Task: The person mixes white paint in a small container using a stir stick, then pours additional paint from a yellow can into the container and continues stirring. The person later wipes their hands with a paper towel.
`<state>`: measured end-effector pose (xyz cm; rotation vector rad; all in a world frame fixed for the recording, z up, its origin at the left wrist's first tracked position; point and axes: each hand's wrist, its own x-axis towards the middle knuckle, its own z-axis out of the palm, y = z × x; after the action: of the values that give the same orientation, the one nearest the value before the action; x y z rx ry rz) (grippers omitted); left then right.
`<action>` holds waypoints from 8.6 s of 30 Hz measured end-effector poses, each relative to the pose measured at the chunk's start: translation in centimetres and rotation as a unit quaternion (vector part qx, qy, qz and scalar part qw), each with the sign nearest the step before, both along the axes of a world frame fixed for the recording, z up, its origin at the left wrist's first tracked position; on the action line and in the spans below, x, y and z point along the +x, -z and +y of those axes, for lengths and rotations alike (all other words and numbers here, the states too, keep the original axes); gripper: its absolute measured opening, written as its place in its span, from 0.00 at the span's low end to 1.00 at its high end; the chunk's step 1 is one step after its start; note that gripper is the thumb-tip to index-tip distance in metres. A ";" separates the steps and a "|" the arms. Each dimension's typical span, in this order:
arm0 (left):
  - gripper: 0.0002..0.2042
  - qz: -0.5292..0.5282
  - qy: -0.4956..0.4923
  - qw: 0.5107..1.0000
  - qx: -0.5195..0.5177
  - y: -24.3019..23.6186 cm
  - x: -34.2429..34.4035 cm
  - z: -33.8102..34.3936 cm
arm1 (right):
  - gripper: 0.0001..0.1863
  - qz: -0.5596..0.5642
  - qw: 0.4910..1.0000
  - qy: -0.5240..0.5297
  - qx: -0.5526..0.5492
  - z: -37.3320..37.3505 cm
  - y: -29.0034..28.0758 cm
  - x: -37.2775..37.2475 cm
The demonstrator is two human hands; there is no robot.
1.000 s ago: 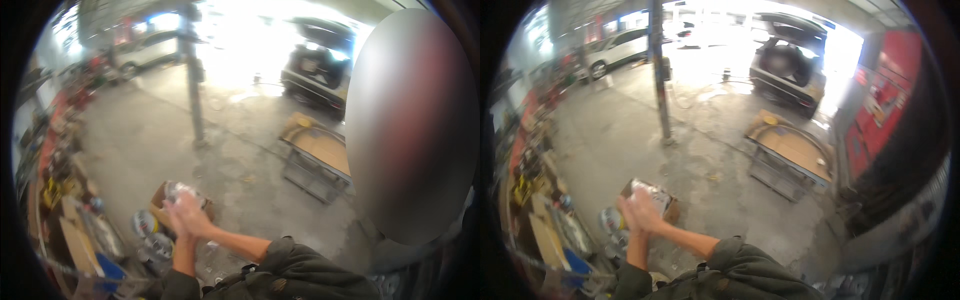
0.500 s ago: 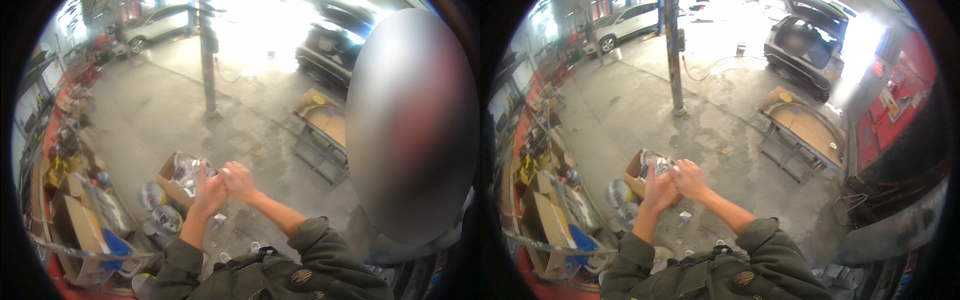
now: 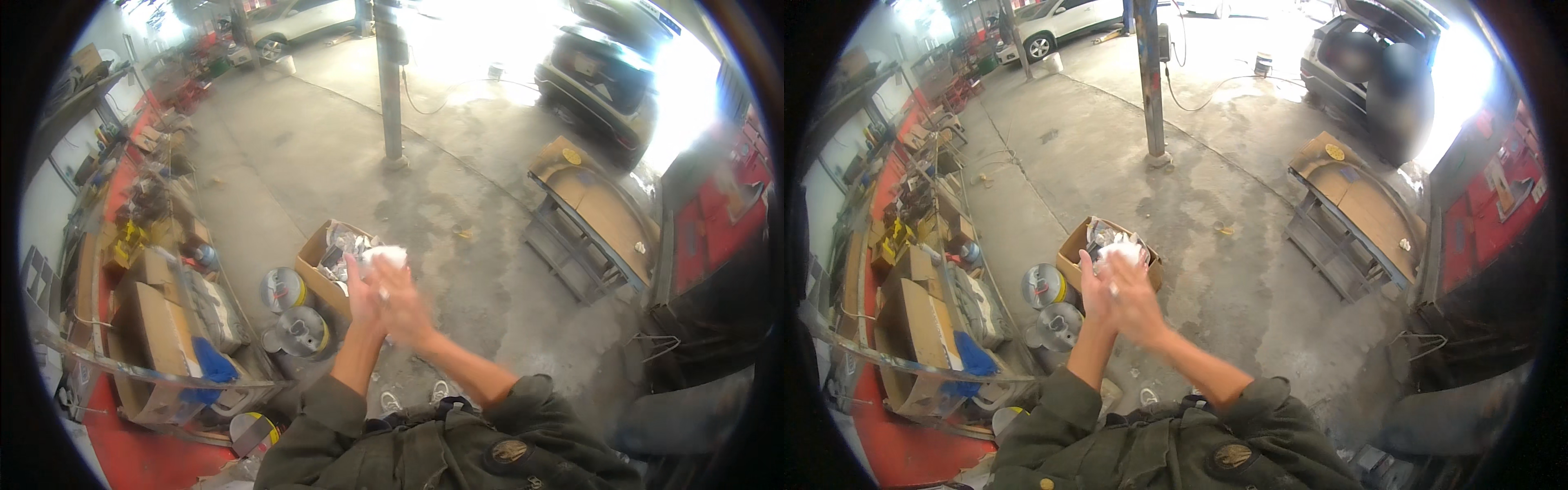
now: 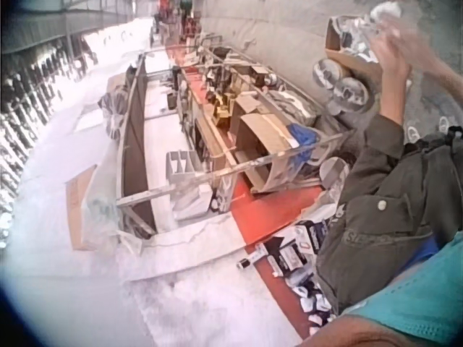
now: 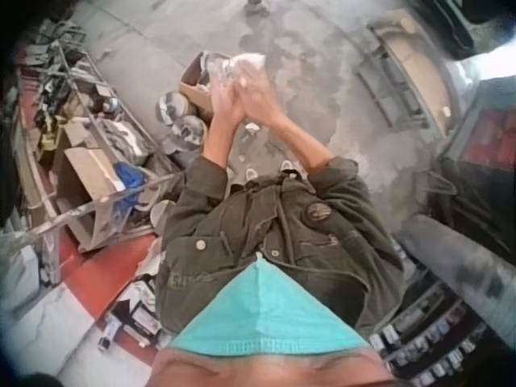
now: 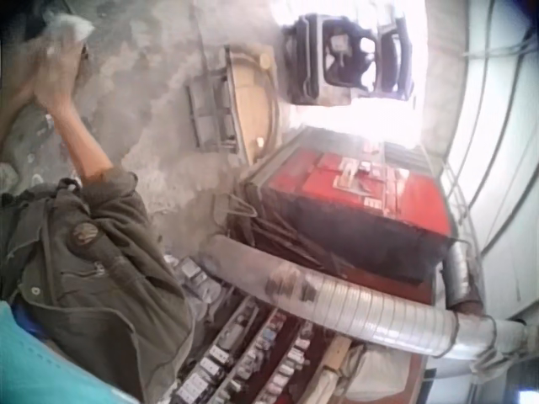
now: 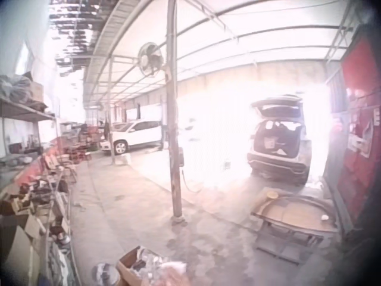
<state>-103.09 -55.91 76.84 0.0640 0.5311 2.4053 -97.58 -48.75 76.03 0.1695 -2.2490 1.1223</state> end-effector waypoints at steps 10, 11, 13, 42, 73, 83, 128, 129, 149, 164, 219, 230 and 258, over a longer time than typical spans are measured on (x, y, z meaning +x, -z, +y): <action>0.53 0.124 0.203 0.954 -0.184 -1.9 1.2 -2.0 | 0.29 0.075 0.982 -0.044 0.165 5.2 -1.0 -0.7; 0.48 0.170 0.221 0.934 -0.224 -0.5 0.7 -2.5 | 0.27 0.045 0.982 -0.070 0.169 6.2 -0.2 -0.9; 0.40 0.269 0.261 0.876 -0.304 -0.1 0.8 -2.6 | 0.24 0.038 0.980 -0.116 0.160 7.2 0.5 -0.7; 0.23 0.882 -0.058 0.105 -0.456 -1.3 2.7 -4.6 | 0.24 -0.356 0.705 -0.100 -0.606 5.9 1.1 0.0; 0.55 0.715 -0.059 0.467 -0.518 -1.2 1.3 -1.6 | 0.23 -0.206 0.799 -0.020 -0.565 6.8 2.2 -4.3; 0.51 0.640 -0.176 0.491 -0.564 -2.8 -1.1 -2.2 | 0.18 -0.213 0.954 -0.164 -0.131 4.3 0.9 0.4; 0.53 0.579 -0.198 0.551 -0.568 -3.2 1.6 -3.2 | 0.19 -0.268 0.808 -0.288 -0.439 3.7 1.5 1.5; 0.51 0.622 -0.233 0.496 -0.559 -2.6 1.4 -2.9 | 0.19 -0.290 0.787 -0.266 -0.476 3.6 1.7 1.2; 0.37 0.656 -0.224 0.302 -0.655 0.3 2.3 -2.2 | 0.20 -0.262 0.530 -0.256 -0.765 3.3 0.9 0.9; 0.29 0.595 -0.182 0.433 -0.652 -0.8 2.9 -2.4 | 0.33 -0.255 0.532 -0.338 -0.733 6.1 0.2 -0.2; 0.25 0.441 -0.242 0.768 -0.396 -1.0 5.4 0.6 | 0.40 -0.224 0.660 -0.211 -0.686 1.5 -2.1 -2.5; 0.27 -0.015 -0.043 0.999 -0.017 -3.2 4.8 -2.3 | 0.30 0.039 0.976 -0.142 0.159 3.1 -3.0 -2.7; 0.25 0.667 -0.151 0.547 -0.483 -1.5 4.0 -2.3 | 0.19 -0.307 0.776 -0.302 -0.461 5.4 -0.5 -2.8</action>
<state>-99.06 -58.24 78.35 1.4458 2.5893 1.4554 -100.38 -43.34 76.54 0.1193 -1.8368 2.8430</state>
